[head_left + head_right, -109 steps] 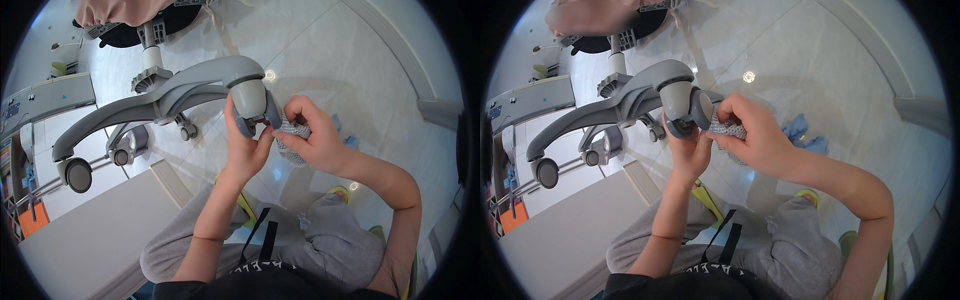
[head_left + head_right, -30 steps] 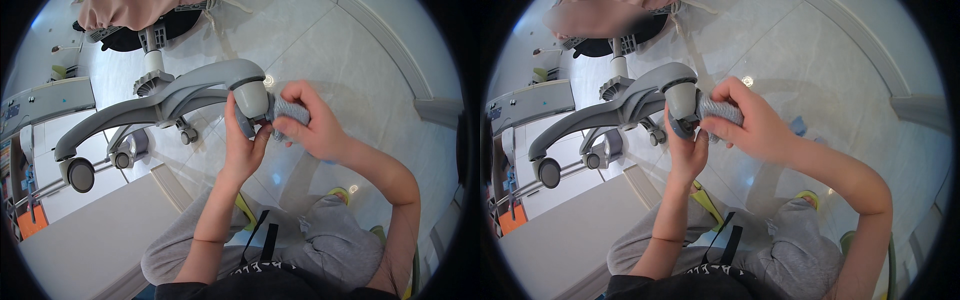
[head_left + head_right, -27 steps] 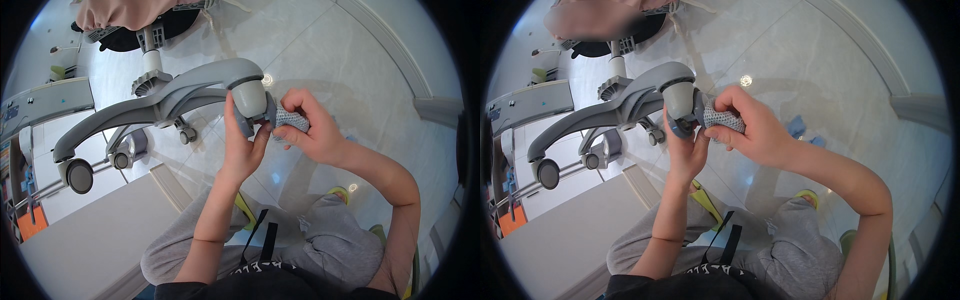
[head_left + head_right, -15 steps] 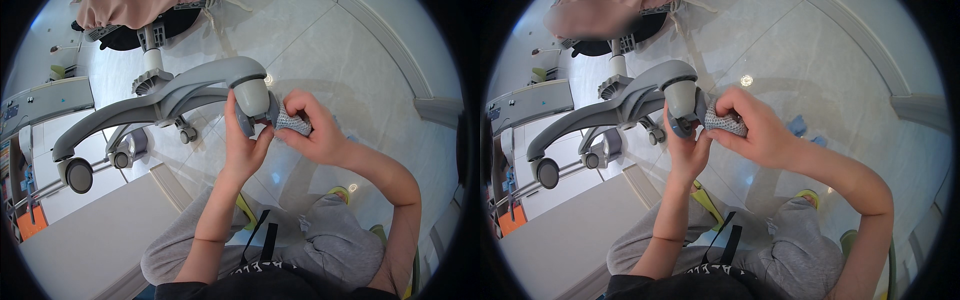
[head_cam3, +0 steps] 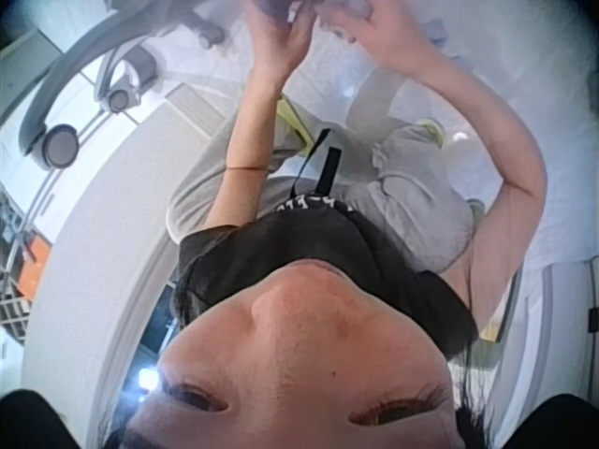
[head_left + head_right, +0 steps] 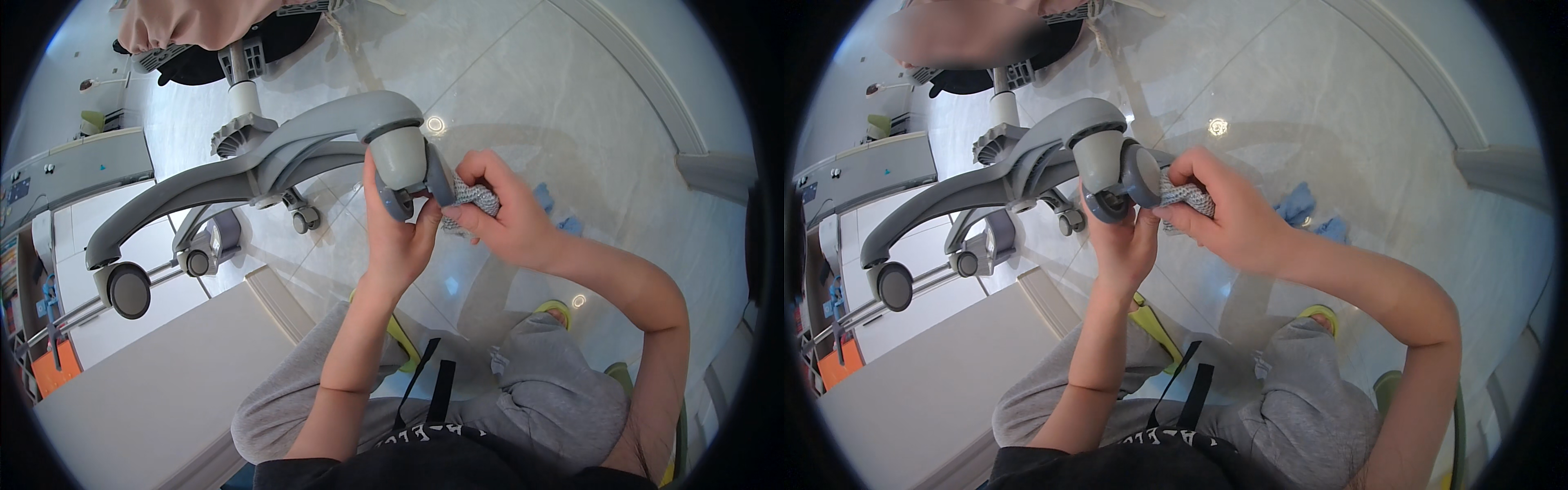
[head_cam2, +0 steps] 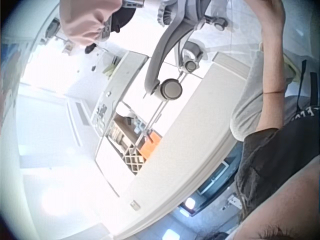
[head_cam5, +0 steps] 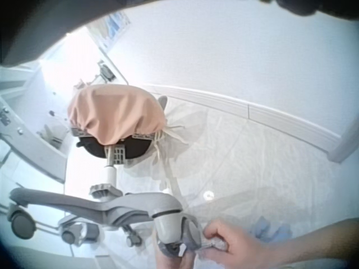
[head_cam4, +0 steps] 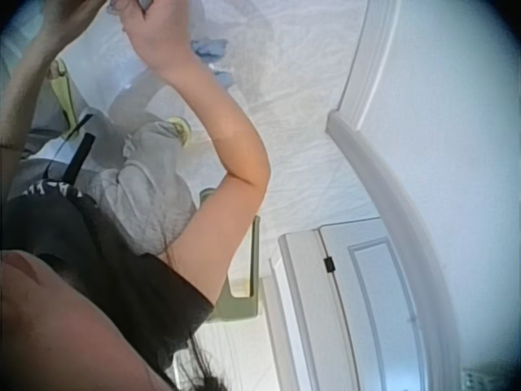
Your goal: The person sits on the floor and cleans the wheels and base of an office chair using a blue cloth and a steel wool pad. They wipe each wheel and the connecting arms, then scrub the wheel surfaces with the steel wool before wiping again.
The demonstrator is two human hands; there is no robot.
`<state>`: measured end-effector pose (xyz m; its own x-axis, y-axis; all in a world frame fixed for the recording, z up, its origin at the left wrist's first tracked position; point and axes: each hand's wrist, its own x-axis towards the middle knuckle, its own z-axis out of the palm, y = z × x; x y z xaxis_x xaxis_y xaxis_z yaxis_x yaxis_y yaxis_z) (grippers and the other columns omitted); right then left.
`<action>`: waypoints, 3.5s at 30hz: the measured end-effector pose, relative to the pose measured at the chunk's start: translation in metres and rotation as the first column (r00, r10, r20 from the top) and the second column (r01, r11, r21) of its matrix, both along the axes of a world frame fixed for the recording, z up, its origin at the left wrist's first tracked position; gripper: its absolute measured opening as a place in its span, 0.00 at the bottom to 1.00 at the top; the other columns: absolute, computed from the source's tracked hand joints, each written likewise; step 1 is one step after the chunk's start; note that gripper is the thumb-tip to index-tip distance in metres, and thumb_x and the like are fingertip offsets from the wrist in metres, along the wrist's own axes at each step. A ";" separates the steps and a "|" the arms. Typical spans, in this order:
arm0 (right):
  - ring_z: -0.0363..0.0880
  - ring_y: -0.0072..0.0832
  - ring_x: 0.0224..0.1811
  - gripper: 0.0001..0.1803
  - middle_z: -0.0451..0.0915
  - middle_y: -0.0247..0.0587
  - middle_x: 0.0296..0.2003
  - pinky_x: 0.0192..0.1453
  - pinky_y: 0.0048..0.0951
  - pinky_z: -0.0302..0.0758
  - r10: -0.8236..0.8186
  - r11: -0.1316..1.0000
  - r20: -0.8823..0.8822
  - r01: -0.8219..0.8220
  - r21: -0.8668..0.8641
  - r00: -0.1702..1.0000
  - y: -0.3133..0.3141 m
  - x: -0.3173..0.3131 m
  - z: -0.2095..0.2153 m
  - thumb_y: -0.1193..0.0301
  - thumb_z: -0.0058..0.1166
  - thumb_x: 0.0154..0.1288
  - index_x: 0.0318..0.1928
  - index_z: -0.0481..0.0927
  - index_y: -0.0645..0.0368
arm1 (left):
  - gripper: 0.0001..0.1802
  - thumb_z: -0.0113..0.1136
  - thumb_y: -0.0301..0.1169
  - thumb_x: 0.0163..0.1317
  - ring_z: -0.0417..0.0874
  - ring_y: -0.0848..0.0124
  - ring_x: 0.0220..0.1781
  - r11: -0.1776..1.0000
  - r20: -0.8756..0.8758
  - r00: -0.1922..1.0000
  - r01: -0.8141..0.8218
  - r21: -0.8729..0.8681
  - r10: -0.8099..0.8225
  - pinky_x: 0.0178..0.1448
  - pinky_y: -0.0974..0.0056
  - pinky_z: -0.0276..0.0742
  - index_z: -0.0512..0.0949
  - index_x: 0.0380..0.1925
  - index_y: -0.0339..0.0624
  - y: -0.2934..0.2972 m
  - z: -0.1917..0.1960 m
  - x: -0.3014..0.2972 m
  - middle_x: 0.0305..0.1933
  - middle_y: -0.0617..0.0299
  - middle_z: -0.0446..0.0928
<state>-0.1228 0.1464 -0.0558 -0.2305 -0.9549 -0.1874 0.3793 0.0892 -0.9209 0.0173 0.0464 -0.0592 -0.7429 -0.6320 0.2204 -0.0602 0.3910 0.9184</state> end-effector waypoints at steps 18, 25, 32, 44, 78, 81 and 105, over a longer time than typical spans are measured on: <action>0.69 0.22 0.28 0.18 0.71 0.36 0.32 0.32 0.26 0.69 -0.072 0.995 -0.063 0.068 -0.068 0.995 -0.004 0.004 -0.014 0.70 0.65 0.57 0.40 0.68 0.59 | 0.47 0.58 0.14 0.54 0.72 0.61 0.59 0.999 0.110 0.993 -0.023 -0.050 0.028 0.58 0.61 0.73 0.41 0.69 0.34 -0.004 0.002 0.006 0.60 0.49 0.63; 0.70 0.21 0.31 0.18 0.71 0.35 0.32 0.35 0.24 0.70 -0.053 0.974 -0.152 0.018 -0.225 0.987 -0.005 -0.003 -0.012 0.69 0.65 0.58 0.40 0.68 0.59 | 0.52 0.65 0.16 0.50 0.77 0.63 0.52 0.999 0.000 1.000 0.020 0.047 -0.020 0.54 0.61 0.77 0.41 0.70 0.34 -0.003 0.008 0.002 0.56 0.50 0.67; 0.70 0.21 0.34 0.16 0.70 0.35 0.33 0.37 0.24 0.69 -0.216 0.876 -0.346 0.025 -0.481 0.913 -0.005 -0.009 -0.009 0.72 0.63 0.58 0.41 0.68 0.59 | 0.52 0.62 0.13 0.50 0.77 0.63 0.54 0.998 0.021 1.000 -0.018 0.059 0.017 0.54 0.62 0.78 0.40 0.70 0.35 0.000 0.008 0.000 0.58 0.49 0.66; 0.69 0.19 0.29 0.12 0.72 0.33 0.35 0.33 0.23 0.68 -0.098 0.972 -0.080 0.078 -0.222 0.992 -0.011 -0.005 0.013 0.74 0.58 0.62 0.40 0.67 0.58 | 0.49 0.58 0.11 0.52 0.77 0.65 0.51 0.999 0.041 0.998 -0.044 -0.013 0.044 0.53 0.64 0.77 0.39 0.69 0.33 0.001 0.005 0.000 0.58 0.50 0.65; 0.68 0.19 0.28 0.16 0.70 0.34 0.28 0.30 0.24 0.67 -0.051 0.995 -0.058 0.046 -0.087 0.997 -0.009 -0.007 0.018 0.66 0.61 0.61 0.38 0.67 0.59 | 0.46 0.56 0.12 0.54 0.71 0.65 0.58 0.997 0.043 0.996 -0.080 -0.016 0.081 0.57 0.62 0.74 0.43 0.69 0.34 0.005 0.002 -0.001 0.62 0.51 0.59; 0.69 0.18 0.28 0.16 0.71 0.32 0.27 0.29 0.23 0.68 -0.099 0.987 -0.043 0.092 -0.135 0.994 -0.001 0.001 0.006 0.65 0.60 0.62 0.38 0.67 0.59 | 0.45 0.56 0.12 0.54 0.72 0.65 0.57 0.999 -0.002 0.999 -0.036 0.013 0.036 0.57 0.62 0.74 0.42 0.69 0.33 0.006 0.000 -0.002 0.63 0.50 0.58; 0.73 0.15 0.31 0.14 0.73 0.31 0.32 0.28 0.21 0.73 0.104 0.992 -0.216 -0.087 0.086 0.971 0.004 0.002 -0.003 0.67 0.58 0.64 0.43 0.67 0.56 | 0.48 0.58 0.12 0.54 0.77 0.66 0.50 0.999 0.067 0.997 -0.040 -0.003 0.041 0.53 0.64 0.76 0.40 0.69 0.35 0.002 0.007 -0.001 0.56 0.52 0.66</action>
